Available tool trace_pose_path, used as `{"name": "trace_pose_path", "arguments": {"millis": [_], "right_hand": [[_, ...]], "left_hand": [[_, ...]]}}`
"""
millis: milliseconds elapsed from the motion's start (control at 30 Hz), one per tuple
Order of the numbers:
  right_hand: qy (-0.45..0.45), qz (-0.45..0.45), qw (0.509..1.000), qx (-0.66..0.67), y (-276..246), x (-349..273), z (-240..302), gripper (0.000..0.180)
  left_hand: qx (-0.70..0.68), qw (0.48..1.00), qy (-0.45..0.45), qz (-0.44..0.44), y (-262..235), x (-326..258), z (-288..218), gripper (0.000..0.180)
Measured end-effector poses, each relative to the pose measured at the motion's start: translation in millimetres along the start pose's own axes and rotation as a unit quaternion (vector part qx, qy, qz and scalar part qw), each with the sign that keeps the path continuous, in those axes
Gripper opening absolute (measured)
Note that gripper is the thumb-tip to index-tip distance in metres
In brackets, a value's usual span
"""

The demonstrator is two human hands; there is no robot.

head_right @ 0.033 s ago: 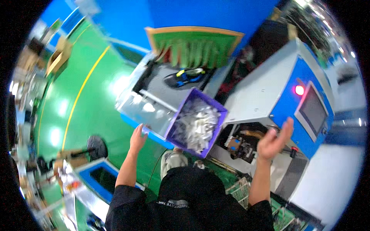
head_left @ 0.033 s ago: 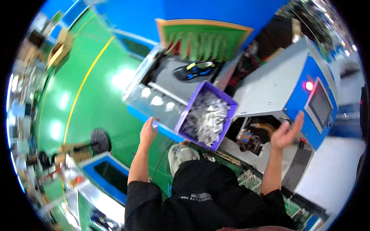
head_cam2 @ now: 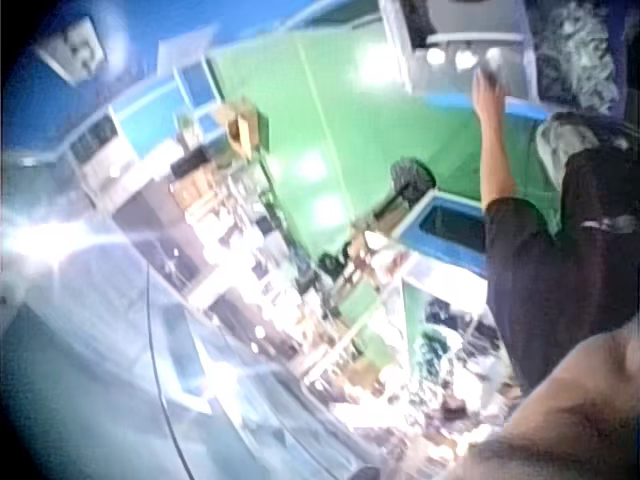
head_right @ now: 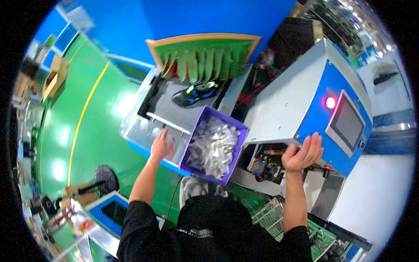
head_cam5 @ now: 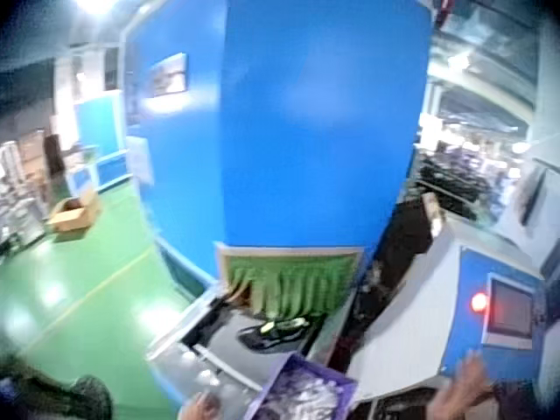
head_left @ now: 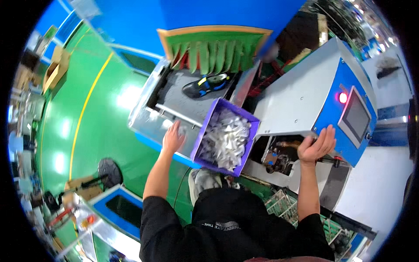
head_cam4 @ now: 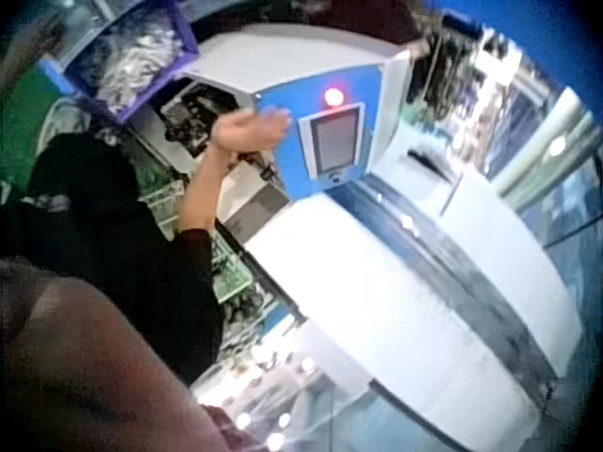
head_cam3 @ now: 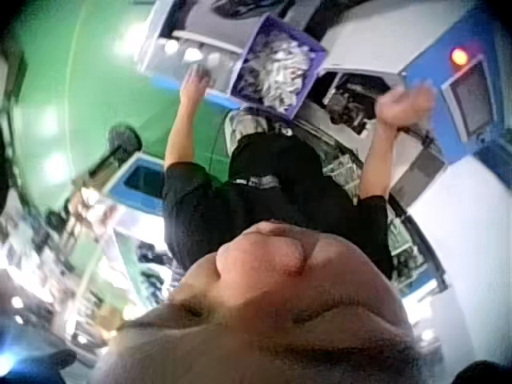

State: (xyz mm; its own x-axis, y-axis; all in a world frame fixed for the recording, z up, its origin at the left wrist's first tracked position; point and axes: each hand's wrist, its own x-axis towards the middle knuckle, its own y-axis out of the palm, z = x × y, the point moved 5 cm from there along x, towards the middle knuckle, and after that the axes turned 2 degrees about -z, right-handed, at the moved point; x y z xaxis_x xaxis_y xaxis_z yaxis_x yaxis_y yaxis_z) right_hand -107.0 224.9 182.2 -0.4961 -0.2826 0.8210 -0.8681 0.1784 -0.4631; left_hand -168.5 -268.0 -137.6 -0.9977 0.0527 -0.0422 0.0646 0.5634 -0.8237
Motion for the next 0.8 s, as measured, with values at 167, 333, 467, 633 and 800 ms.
{"name": "trace_pose_path", "arguments": {"millis": [167,333,467,633,800], "right_hand": [[-0.012,-0.04,0.997,-0.065,8.6,-18.5,-7.3,0.055],[0.01,-0.023,0.996,-0.082,3.6,-25.5,-1.5,0.056],[0.0,-0.048,0.995,-0.089,7.2,-33.2,-3.9,0.059],[0.001,-0.081,0.995,-0.059,8.7,-18.1,-1.6,0.051],[0.133,0.051,0.989,0.034,-15.4,-0.4,9.7,0.048]], "left_hand": [[0.026,0.996,0.079,0.019,55.0,230.5,-87.6,0.103],[-0.015,0.999,0.001,0.029,95.2,287.7,-92.1,0.076],[0.042,0.998,0.036,0.021,87.0,269.0,-88.7,0.068],[0.065,0.996,0.038,-0.046,34.6,212.6,-87.1,0.057],[-0.069,0.983,-0.006,-0.17,-59.9,117.0,-108.5,0.053]]}}
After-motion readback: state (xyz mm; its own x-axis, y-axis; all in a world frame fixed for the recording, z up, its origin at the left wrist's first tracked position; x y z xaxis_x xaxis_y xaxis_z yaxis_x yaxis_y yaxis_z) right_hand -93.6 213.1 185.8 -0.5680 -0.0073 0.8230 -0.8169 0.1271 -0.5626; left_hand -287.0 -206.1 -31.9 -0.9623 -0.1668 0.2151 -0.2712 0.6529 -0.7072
